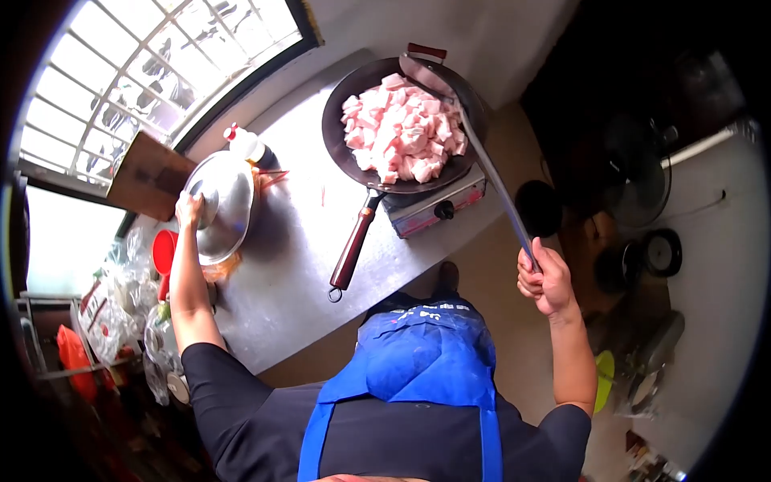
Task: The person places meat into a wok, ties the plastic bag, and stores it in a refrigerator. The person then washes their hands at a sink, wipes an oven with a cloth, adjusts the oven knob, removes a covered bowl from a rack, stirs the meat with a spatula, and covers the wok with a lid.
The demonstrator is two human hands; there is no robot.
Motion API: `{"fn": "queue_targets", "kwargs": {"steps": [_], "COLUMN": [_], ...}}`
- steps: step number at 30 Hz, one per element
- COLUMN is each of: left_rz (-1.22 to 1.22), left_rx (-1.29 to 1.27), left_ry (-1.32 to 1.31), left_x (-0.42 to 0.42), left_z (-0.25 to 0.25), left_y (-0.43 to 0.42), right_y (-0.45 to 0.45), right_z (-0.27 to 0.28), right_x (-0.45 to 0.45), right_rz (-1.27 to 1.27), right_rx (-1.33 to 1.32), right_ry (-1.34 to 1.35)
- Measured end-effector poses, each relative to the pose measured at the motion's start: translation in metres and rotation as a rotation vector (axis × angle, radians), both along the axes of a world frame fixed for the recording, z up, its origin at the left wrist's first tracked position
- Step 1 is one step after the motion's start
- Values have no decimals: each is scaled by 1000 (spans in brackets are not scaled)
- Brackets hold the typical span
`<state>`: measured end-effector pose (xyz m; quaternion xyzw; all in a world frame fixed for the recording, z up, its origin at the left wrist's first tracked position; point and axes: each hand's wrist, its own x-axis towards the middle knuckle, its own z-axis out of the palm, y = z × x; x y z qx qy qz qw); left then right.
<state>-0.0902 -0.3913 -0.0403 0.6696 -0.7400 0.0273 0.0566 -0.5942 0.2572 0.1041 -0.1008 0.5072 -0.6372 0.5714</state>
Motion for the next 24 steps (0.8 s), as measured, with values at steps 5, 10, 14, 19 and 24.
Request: {"fn": "queue_targets", "kwargs": {"steps": [5,10,14,19,24], "left_rz": [-282,-294,-385,-417,-660], "left_rx": [-250,-333,-289,-297,-162], "left_ry": [-2,38,270,178,586], "left_x": [42,17,-78,-211,-341], "left_z": [13,133,228,270,232], "left_y": [3,60,132,169,126], "right_y": [16,27,25,20,44], "right_z": [7,0,-22,-24,-21], "right_x": [2,-6,-14,-39,-56], "right_rz": [-140,-226,-256,-210,-217], "right_rx": [-4,-141,-272,-373,-404], "right_ry": [61,-41,-213,-186,-76]}}
